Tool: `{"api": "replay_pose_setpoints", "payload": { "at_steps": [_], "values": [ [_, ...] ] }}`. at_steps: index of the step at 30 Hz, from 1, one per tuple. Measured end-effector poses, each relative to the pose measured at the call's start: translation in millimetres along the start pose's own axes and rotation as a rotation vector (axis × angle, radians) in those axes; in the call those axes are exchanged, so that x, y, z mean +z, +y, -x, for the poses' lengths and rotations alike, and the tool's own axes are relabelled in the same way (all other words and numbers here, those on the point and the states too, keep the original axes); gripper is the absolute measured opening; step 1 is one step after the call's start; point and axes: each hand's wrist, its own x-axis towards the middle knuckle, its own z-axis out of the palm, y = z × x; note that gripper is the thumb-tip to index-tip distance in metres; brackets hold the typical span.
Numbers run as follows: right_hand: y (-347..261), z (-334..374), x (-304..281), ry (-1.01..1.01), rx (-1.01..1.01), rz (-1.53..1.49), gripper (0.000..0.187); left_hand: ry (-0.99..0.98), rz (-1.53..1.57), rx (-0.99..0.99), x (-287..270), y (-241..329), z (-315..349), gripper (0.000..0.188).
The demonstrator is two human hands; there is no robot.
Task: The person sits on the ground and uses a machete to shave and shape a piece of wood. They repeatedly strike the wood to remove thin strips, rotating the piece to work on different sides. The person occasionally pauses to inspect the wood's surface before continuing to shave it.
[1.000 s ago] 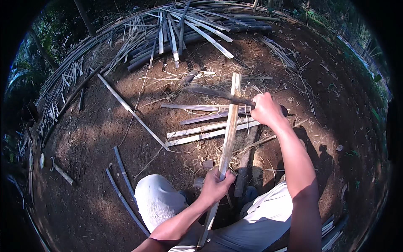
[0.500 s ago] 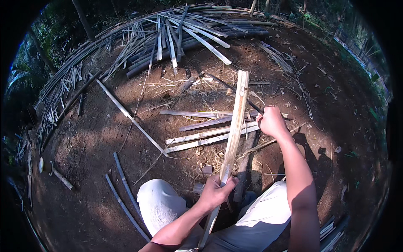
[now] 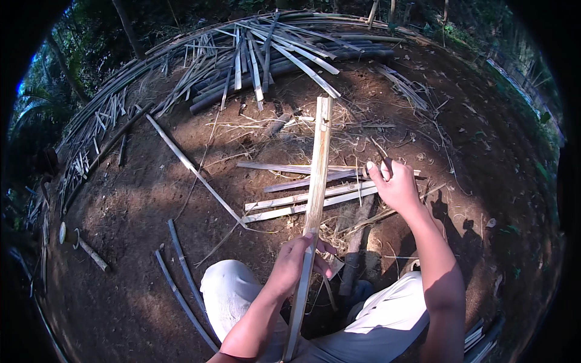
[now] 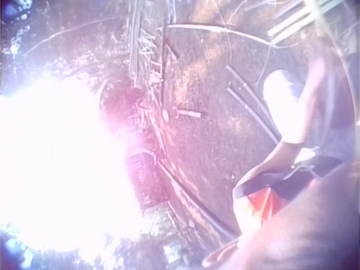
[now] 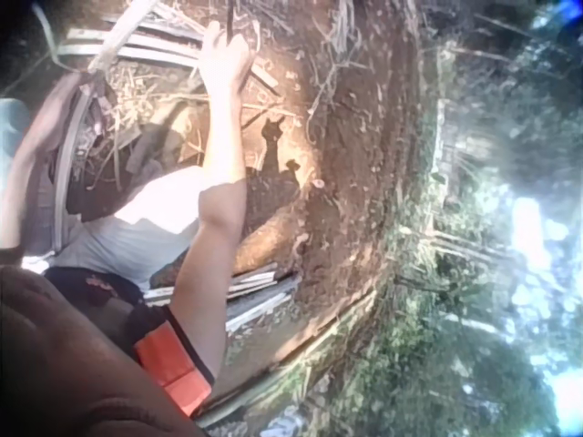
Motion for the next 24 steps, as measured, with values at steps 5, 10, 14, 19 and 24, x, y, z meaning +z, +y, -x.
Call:
{"api": "replay_pose_setpoints", "payload": {
  "at_steps": [5,10,14,19,24],
  "values": [
    [-46,34,16,-0.067,-0.521,0.326,0.005,0.010,-0.084,-0.088,4,-5,-1,0.040],
    [-52,13,21,-0.111,-0.309,0.272,0.009,0.045,-0.324,0.036,11,-32,5,0.044],
    [-37,-18,-6,-0.001,-0.097,0.117,0.007,-0.013,-0.364,0.096,27,-39,10,0.044],
    [-40,-9,3,-0.229,-0.359,0.377,0.014,0.011,-0.417,0.069,8,-46,6,0.038],
    [-20,-42,-10,-0.064,-0.013,0.107,0.009,-0.001,-0.385,0.046,22,-52,7,0.027]
  ]
}}
